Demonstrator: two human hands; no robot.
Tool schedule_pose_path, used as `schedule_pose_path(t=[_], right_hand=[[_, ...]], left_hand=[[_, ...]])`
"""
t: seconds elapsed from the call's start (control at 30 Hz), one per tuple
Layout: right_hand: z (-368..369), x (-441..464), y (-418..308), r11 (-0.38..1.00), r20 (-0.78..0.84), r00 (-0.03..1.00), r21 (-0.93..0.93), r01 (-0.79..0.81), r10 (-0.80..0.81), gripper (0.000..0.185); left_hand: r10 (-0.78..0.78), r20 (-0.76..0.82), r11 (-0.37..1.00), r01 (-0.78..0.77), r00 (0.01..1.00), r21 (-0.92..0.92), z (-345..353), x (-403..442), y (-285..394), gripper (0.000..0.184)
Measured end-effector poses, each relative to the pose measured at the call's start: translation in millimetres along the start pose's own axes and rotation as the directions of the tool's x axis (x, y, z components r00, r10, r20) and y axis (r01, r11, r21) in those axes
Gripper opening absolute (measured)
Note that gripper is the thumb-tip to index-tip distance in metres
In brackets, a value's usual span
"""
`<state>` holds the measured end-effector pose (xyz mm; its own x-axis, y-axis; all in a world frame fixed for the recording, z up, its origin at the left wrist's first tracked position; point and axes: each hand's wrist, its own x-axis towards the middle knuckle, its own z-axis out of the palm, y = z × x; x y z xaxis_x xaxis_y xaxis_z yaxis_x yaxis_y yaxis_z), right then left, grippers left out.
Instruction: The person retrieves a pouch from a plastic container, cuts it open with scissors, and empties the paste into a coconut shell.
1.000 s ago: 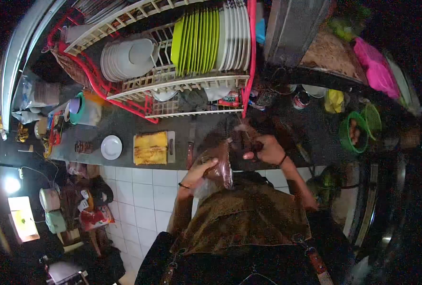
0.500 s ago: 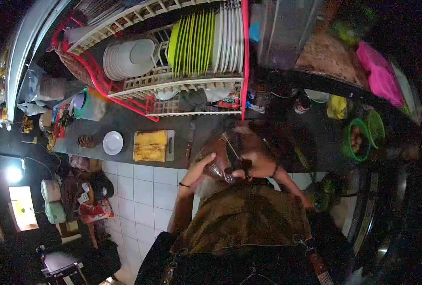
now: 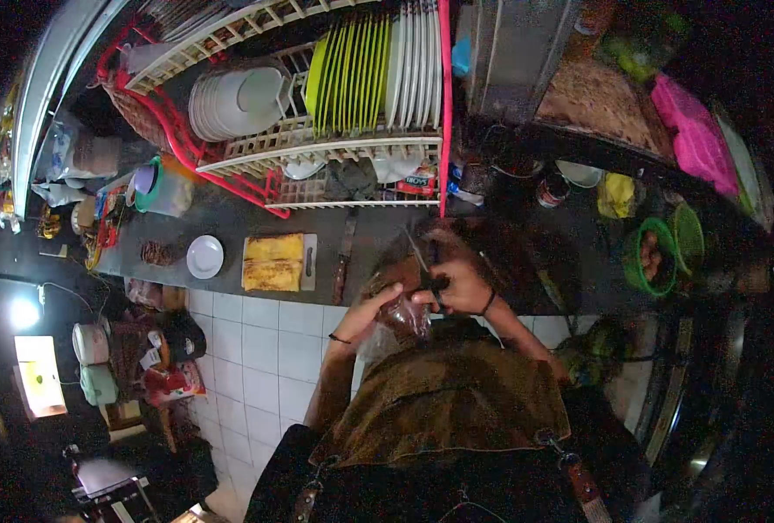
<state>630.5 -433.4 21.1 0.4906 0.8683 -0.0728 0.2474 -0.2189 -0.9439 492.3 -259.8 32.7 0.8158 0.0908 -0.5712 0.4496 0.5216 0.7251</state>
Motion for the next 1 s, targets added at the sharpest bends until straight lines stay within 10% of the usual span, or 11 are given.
schedule_pose_path(t=[0.13,0.27,0.33,0.4,0.63,0.83,0.9,1.0], right_hand=[[-10.2,-0.3,14.1,0.964,-0.015,0.979,0.180,-0.196,0.202,0.035],[-28.2,2.4,51.1,0.948,-0.154,0.974,-0.298,0.112,-0.163,0.043],[-30.7,8.6,76.0,0.841,-0.089,0.933,-0.469,0.271,-0.350,0.047],[-29.0,15.6,98.6,0.646,0.110,0.912,-0.739,-0.190,0.395,0.053],[-4.2,20.3,130.8,0.583,-0.127,0.972,-0.782,-0.222,0.199,0.051],[0.9,31.4,134.2,0.686,0.161,0.983,-0.725,0.059,0.087,0.038],[25.4,31.8,97.2,0.946,0.063,0.997,-0.324,-0.025,0.048,0.050],[82.3,34.4,-54.6,0.973,0.310,0.925,0.013,0.230,-0.222,0.092]], left_hand=[[0.017,0.020,0.996,-0.019,1.000,0.087,-24.0,12.3,-22.2,0.043],[0.132,-0.027,0.990,-0.131,0.991,0.044,-41.8,18.8,-54.3,0.050],[0.098,-0.028,0.904,-0.101,0.995,-0.415,-19.7,5.5,-40.4,0.057],[0.157,-0.012,0.872,-0.144,0.988,-0.467,-16.4,-0.3,-42.5,0.059],[0.349,0.024,0.795,-0.282,0.937,-0.537,-22.4,-20.3,-60.2,0.065],[0.418,-0.116,0.623,-0.377,0.901,-0.685,-47.4,-46.0,-55.5,0.082],[0.426,-0.114,0.627,-0.384,0.898,-0.677,-65.4,-57.4,-48.5,0.081],[0.498,0.040,0.630,-0.330,0.866,-0.702,-111.0,-72.1,-56.6,0.071]])
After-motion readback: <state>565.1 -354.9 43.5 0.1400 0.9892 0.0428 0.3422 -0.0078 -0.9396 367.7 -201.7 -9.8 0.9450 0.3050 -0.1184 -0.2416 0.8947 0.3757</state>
